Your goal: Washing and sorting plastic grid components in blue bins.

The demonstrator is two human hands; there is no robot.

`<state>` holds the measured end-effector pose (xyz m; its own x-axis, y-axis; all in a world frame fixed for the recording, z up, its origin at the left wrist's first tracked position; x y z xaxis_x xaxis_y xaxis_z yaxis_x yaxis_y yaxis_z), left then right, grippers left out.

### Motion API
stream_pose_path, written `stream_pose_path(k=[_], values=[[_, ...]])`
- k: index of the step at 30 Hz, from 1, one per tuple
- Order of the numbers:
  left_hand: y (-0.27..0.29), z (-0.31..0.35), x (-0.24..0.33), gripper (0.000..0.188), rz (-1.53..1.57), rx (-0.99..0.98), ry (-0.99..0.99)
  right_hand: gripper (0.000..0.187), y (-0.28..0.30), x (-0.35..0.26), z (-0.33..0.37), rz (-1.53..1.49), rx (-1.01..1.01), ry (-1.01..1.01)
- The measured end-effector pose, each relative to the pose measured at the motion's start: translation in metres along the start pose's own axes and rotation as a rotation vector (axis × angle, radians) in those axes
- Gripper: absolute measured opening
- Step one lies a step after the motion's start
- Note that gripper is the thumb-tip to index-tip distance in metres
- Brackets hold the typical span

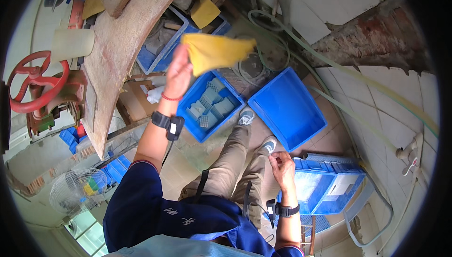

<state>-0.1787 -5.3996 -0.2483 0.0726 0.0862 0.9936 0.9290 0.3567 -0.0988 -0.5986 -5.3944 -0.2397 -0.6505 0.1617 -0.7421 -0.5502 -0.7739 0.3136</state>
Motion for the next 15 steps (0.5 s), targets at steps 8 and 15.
stream_pose_path(k=[8, 15], values=[[0.075, -0.095, -0.025, 0.080, -0.235, 0.160, -0.212, 0.016, -0.001, 0.034, 0.015, -0.040, 0.070, -0.188], [0.194, -0.134, -0.139, 0.104, -0.671, 0.975, 0.676, 0.017, -0.010, 0.055, 0.016, -0.118, 0.133, -0.301]])
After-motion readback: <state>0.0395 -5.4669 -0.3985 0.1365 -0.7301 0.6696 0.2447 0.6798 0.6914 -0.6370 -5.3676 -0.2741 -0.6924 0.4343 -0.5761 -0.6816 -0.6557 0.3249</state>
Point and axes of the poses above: each hand's wrist, its own z-axis away from the middle knuckle, its own y-axis out of the back of the hand, x = y × z, the point moved 1 cm from there along -z, towards the middle knuckle, and after that the axes turned 7 degrees about -x, right-handed, at the moved point
